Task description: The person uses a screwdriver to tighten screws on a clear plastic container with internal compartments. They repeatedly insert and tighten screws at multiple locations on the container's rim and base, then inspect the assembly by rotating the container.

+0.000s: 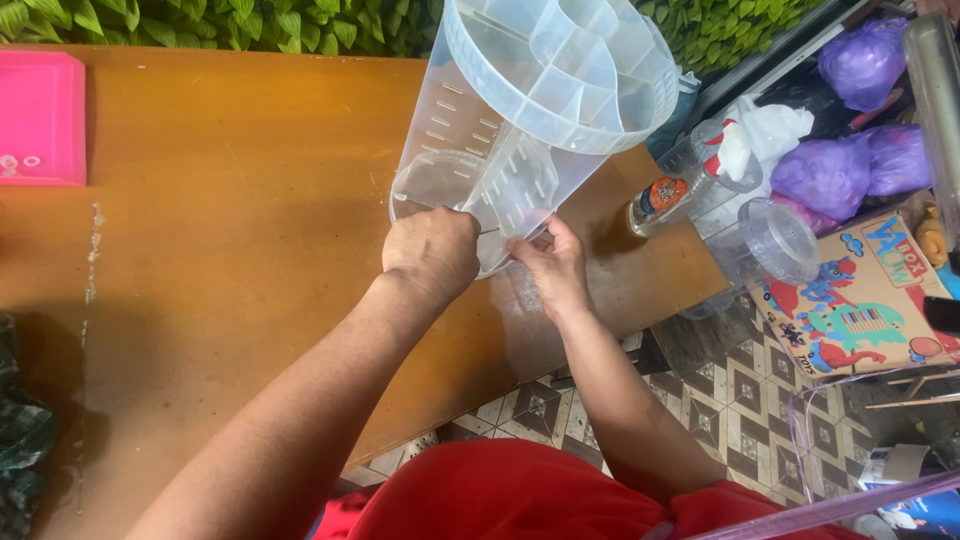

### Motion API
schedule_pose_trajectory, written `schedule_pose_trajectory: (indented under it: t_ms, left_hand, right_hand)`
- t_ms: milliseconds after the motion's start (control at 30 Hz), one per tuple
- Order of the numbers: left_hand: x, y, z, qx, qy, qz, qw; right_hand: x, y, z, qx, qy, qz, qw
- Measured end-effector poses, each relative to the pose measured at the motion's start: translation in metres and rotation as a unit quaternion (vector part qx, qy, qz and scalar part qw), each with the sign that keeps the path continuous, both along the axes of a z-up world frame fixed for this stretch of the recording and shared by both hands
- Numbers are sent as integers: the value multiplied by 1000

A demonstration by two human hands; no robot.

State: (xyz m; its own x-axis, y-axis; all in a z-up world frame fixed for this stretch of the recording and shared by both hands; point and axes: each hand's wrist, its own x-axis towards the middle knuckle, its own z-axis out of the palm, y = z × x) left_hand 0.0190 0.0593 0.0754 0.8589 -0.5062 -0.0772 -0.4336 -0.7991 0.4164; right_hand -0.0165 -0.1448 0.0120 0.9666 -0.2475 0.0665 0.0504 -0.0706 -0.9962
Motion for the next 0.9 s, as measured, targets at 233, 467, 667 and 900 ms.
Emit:
schedule_pose_trajectory:
  t_ms: [233,467,667,900]
  left_hand:
    - [-1,-6,9,37,-34,-26,998]
    - [3,-17,17,13,15,-24,1000]
    - [-12,-25,2,-44,67,20,997]
    - [-22,-34,-12,-83,101,51,990]
  right_hand:
    - [1,-7,-6,-35,22,-15,999]
    - [4,-11,-13,-55,24,-27,998]
    - [4,-10,-9,-51,19,-25,998]
    - [4,-10,-12,-69,-12,-13,997]
